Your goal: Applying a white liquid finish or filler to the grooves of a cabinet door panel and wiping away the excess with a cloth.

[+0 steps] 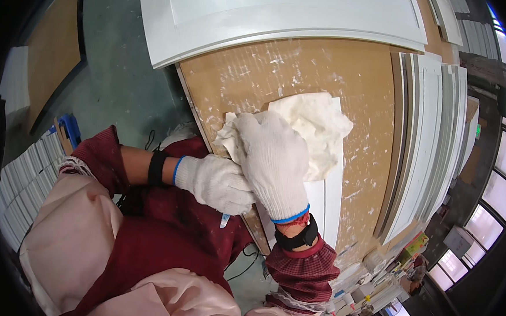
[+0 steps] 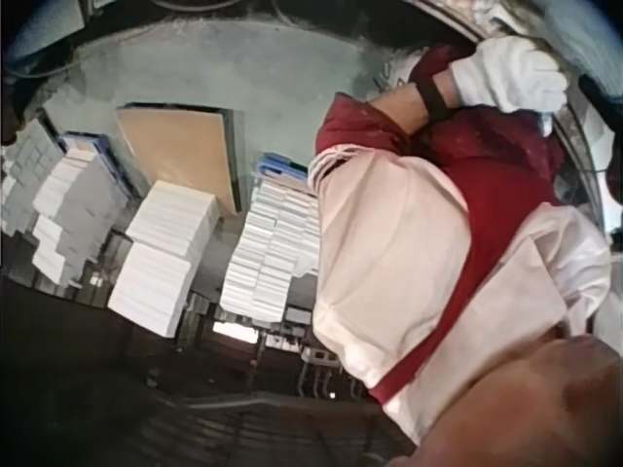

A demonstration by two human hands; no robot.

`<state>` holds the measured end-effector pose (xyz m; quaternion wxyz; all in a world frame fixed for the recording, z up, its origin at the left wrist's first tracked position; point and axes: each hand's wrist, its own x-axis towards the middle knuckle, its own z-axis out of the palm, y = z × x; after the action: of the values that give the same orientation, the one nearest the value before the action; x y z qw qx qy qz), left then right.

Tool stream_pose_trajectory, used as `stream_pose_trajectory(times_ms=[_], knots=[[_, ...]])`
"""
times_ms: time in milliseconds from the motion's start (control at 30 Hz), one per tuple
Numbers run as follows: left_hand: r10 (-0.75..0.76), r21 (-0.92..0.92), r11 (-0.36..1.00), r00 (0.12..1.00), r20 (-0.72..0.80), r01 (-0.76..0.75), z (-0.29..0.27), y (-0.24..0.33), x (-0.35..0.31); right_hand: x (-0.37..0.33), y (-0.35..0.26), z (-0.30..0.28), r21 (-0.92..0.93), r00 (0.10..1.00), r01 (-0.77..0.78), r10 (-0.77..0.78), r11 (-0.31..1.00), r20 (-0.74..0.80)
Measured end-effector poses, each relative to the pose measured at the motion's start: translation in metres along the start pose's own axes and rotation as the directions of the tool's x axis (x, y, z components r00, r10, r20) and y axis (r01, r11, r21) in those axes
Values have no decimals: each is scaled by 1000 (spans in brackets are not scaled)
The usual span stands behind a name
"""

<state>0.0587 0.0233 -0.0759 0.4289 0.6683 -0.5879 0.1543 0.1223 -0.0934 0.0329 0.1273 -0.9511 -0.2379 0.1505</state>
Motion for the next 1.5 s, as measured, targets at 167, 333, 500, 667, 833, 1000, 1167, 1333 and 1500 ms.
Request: stream_pose_trajectory(times_ms=[167, 333, 500, 667, 833, 1000, 1167, 1333, 1500], knots=[[-28, -4, 1000, 998, -55, 28, -1, -1, 3, 14, -5, 9, -155, 999, -1, -5, 988, -42], [-33, -75, 997, 997, -74, 27, -6, -2, 1, 16, 7, -1, -84, 971, -57, 36, 995, -235], [7, 30, 1000, 994, -107, -4, -14, 3, 14, -26, 44, -36, 214, 857, -148, 233, 966, -460], [-45, -9, 999, 996, 78, 46, -20, 14, 41, -145, 55, -65, 588, 612, -404, 685, 701, -395], [-101, -81, 990, 985, 140, 113, 2, 34, 65, -279, 36, -61, 848, 226, -282, 890, 449, -396], [39, -87, 996, 947, 318, -12, 26, 44, 84, -415, -3, -2, 894, -196, -46, 874, 445, -445], [14, -41, 999, 910, 413, 4, 36, 44, 89, -498, -47, 111, 955, -475, 143, 864, 261, -165], [14, -13, 1000, 877, 481, -9, 39, 43, 99, -490, -83, 193, 989, -438, 145, 896, -14, 77], [11, 29, 999, 864, 503, -30, 30, 41, 101, -476, -68, 190, 969, -493, 241, 852, -62, 177]])
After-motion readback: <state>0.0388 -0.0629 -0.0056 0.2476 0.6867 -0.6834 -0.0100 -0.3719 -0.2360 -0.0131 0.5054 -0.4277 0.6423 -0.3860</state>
